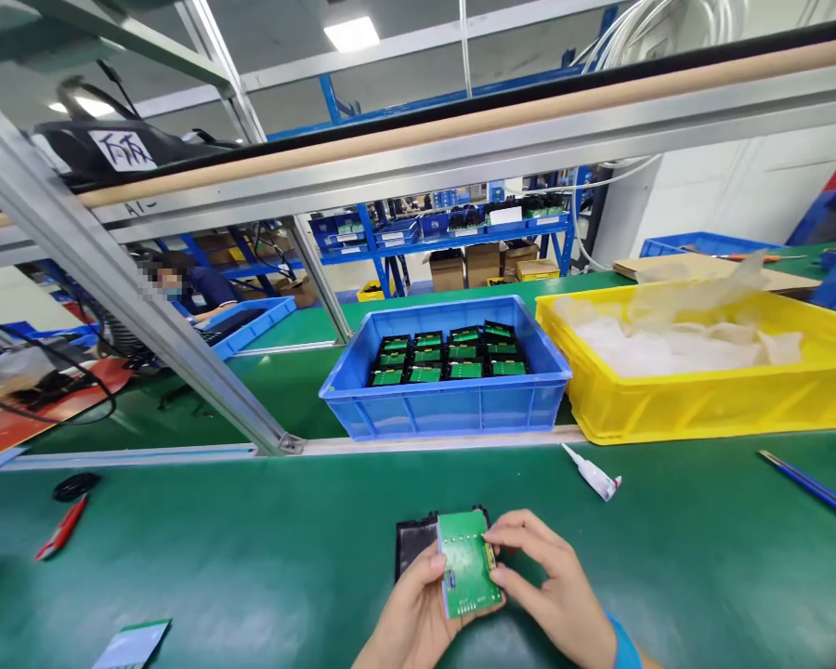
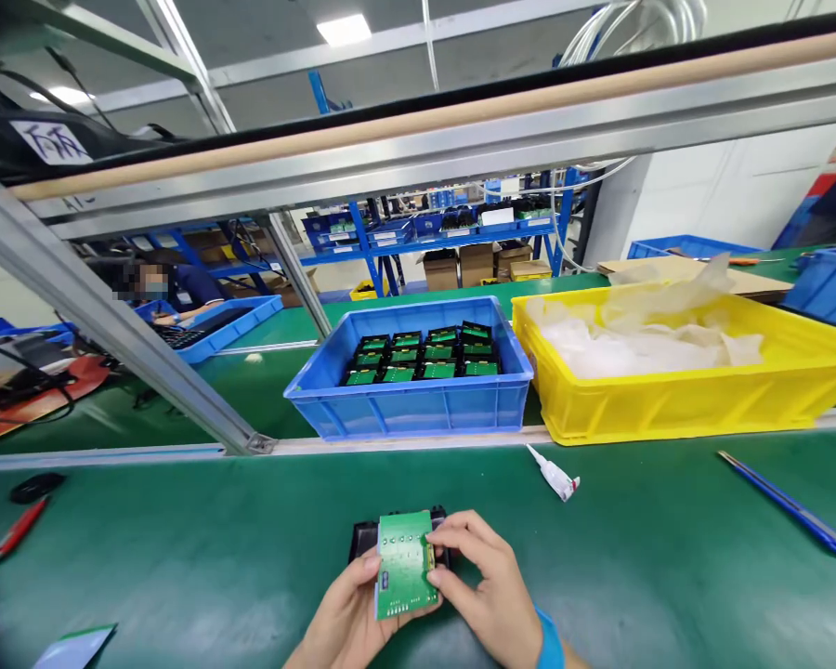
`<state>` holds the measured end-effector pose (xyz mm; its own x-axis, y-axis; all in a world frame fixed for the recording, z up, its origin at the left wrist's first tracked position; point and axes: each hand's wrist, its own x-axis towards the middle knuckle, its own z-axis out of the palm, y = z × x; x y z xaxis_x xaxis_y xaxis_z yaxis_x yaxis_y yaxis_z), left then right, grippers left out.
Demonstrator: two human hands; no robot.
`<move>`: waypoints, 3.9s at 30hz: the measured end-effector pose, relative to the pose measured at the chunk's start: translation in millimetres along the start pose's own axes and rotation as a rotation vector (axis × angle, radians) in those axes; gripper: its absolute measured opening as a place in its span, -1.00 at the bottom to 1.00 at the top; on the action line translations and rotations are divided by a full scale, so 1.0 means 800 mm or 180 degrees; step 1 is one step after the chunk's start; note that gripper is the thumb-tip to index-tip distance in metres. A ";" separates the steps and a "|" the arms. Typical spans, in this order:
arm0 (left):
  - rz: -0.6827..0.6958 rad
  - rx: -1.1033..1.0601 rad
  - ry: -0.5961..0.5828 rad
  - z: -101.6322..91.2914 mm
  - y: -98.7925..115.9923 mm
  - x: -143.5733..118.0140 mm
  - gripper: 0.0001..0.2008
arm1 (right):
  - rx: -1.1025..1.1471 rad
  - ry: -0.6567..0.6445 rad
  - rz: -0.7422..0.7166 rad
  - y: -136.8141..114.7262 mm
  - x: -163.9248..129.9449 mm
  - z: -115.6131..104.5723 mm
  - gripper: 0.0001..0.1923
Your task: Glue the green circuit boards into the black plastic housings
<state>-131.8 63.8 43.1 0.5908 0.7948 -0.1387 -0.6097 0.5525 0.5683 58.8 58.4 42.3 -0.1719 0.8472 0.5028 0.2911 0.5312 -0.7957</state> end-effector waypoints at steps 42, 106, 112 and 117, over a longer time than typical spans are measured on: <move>0.0787 0.5709 0.0207 -0.055 0.037 0.004 0.06 | -0.1725 -0.0840 -0.0239 0.053 0.000 0.010 -0.87; 0.0753 0.6483 0.0747 -0.040 0.041 -0.011 -0.42 | -0.2759 -0.1372 -0.0977 0.041 0.031 0.021 -0.88; 0.0355 0.6665 0.3991 -0.117 0.150 -0.148 -0.21 | -0.2557 -0.1244 -0.1619 0.075 0.012 0.004 0.09; 0.0080 0.6022 0.5190 -0.175 0.203 -0.250 -0.12 | -0.2499 -0.1261 -0.1454 0.112 -0.016 -0.011 0.03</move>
<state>-422.8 29.6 49.8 -0.6085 0.7751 0.1702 0.7887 0.5671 0.2372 94.9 95.1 -32.3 -0.6837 0.5805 0.4422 0.6349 0.7719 -0.0317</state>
